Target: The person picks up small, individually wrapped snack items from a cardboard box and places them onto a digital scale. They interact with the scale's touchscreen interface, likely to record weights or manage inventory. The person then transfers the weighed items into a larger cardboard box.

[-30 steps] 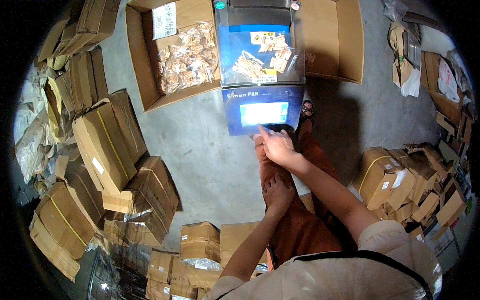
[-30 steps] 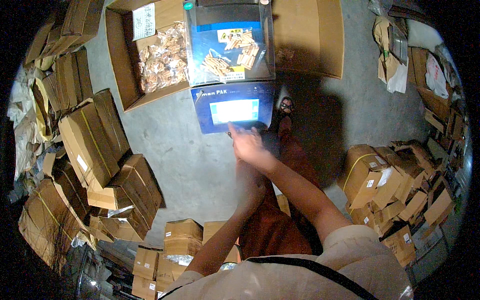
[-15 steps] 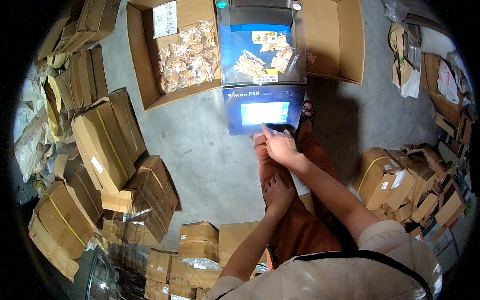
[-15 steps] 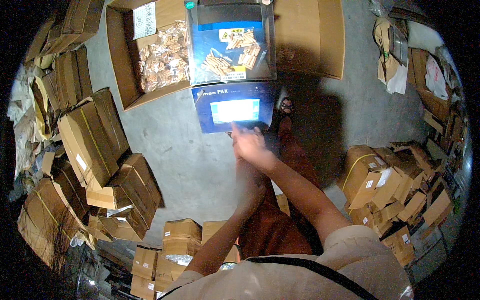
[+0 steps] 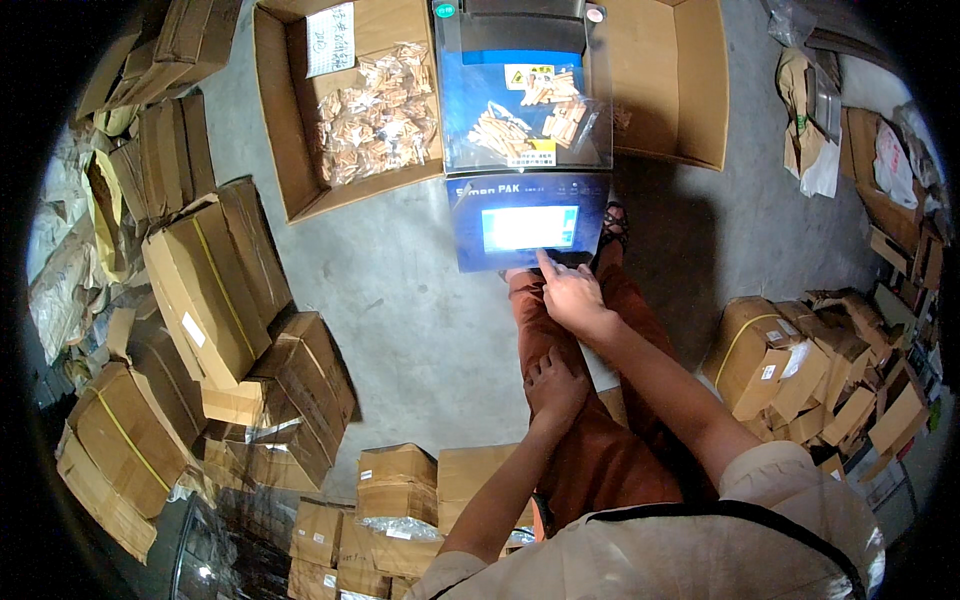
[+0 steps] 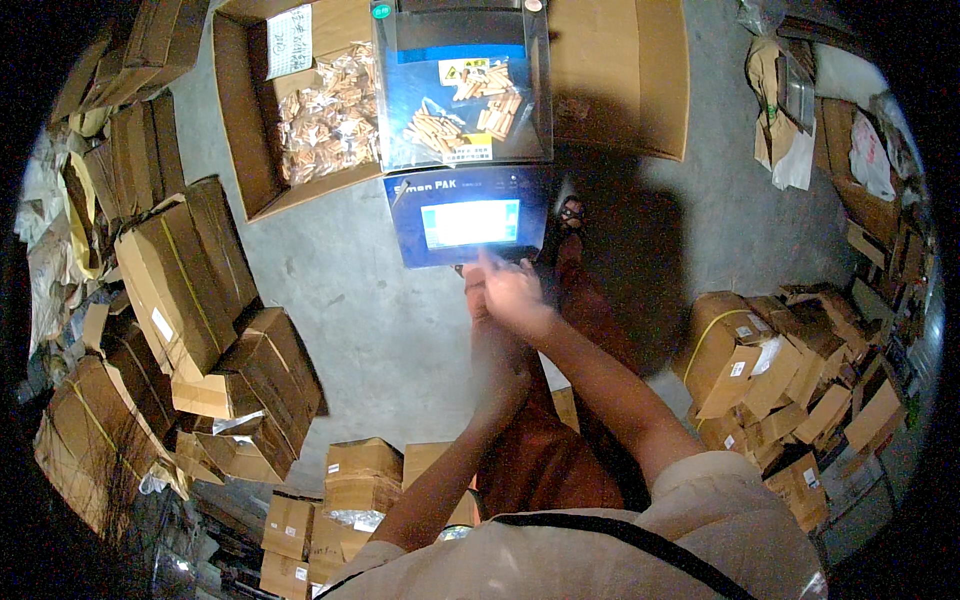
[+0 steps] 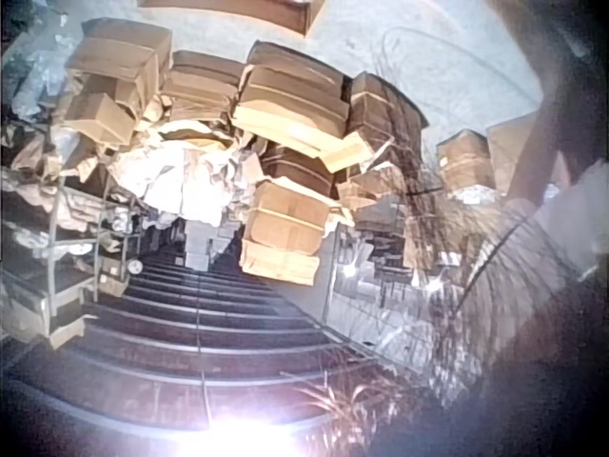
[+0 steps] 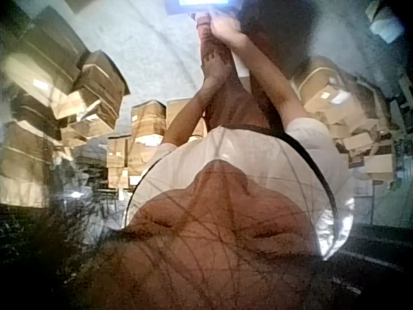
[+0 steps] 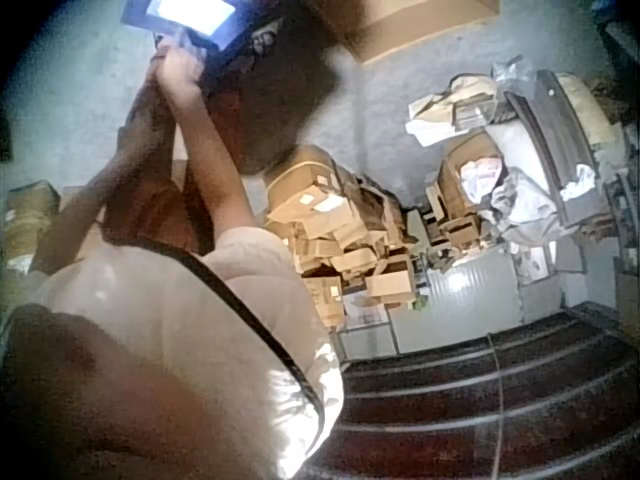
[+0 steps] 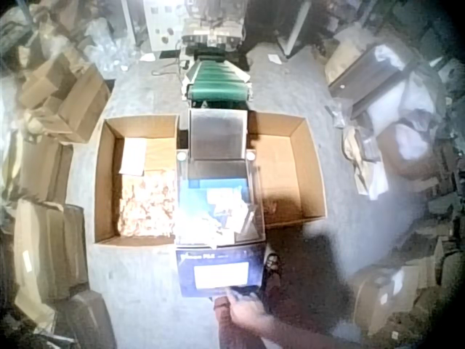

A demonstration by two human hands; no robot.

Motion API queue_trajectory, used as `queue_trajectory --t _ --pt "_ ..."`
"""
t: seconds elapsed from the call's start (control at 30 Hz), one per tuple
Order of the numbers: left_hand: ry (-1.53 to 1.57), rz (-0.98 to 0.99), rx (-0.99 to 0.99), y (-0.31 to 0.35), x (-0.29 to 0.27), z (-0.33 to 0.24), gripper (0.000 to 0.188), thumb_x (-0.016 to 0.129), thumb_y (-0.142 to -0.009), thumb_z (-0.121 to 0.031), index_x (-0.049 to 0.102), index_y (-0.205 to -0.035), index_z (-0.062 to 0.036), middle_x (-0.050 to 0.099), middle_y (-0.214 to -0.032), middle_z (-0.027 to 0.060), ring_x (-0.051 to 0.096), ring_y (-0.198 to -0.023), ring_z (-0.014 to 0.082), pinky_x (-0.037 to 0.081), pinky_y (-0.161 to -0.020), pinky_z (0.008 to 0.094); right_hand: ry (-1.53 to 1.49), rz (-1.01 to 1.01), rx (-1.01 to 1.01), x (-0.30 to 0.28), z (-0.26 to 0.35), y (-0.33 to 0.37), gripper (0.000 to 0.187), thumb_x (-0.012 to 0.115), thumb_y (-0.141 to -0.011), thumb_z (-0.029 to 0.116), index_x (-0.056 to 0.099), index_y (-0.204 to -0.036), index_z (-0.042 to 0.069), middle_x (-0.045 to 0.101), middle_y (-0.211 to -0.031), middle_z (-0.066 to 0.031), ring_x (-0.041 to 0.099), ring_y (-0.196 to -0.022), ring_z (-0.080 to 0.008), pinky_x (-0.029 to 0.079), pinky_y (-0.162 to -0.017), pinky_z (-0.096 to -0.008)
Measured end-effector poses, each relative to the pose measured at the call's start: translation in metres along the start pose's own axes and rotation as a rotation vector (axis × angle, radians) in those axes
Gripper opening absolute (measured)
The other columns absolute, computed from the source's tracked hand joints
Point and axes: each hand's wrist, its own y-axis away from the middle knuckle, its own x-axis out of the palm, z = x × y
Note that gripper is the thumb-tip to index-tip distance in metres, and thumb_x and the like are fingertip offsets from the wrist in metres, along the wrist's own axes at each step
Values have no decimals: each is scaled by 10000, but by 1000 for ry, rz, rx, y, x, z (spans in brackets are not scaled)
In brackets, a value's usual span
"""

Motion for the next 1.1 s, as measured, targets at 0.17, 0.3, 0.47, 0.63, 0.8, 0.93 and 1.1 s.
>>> queue_trajectory --t 0.17,0.3,0.47,0.63,0.8,0.93,1.1 --pt "-4 12 -15 2 -7 -3 558 573 -842 -313 504 -1308 -13 581 -1243 204 532 -1180 406 413 -1006 521 14 23 5 -4 1 0 674 535 -866 122 305 -1492 19 669 -1070 -213 651 -937 -362 441 -942 -493" --pt "-111 97 -154 8 -50 -45 563 579 -836 -313 504 -1306 -12 576 -1250 203 527 -1184 402 412 -1004 524 34 25 59 -7 -5 -1 680 542 -862 129 305 -1490 16 670 -1054 -212 651 -931 -363 444 -933 -497" --pt "-84 121 -177 9 -58 -47 585 577 -846 -322 484 -1330 -6 565 -1266 207 514 -1203 394 395 -1020 520 -8 36 40 -4 -1 -3 690 538 -861 126 290 -1495 12 661 -1076 -223 646 -953 -371 437 -948 -510" --pt "-61 103 -117 8 -44 -36 594 573 -853 -329 474 -1338 0 558 -1281 210 507 -1215 393 391 -1026 518 -33 -26 9 3 -2 -3 695 529 -869 126 270 -1504 13 648 -1124 -222 627 -1015 -372 415 -989 -530" --pt "6 62 -42 3 -18 -10 598 566 -855 -327 477 -1344 6 552 -1297 219 503 -1224 394 389 -1032 514 -28 30 31 -11 10 -8 707 528 -873 129 250 -1514 20 648 -1125 -213 622 -1028 -368 413 -993 -528" --pt "6 29 -30 4 -13 -8 613 564 -855 -321 468 -1361 10 544 -1312 226 497 -1236 395 384 -1043 507 -12 43 32 -18 14 -11 714 528 -874 130 239 -1519 26 650 -1101 -209 629 -996 -364 419 -982 -521" --pt "-122 157 -175 8 -53 -47 629 563 -858 -327 455 -1376 12 541 -1317 226 488 -1252 394 374 -1057 501 -22 54 64 -15 10 -14 710 529 -872 130 246 -1515 28 650 -1085 -211 637 -956 -364 425 -968 -516"
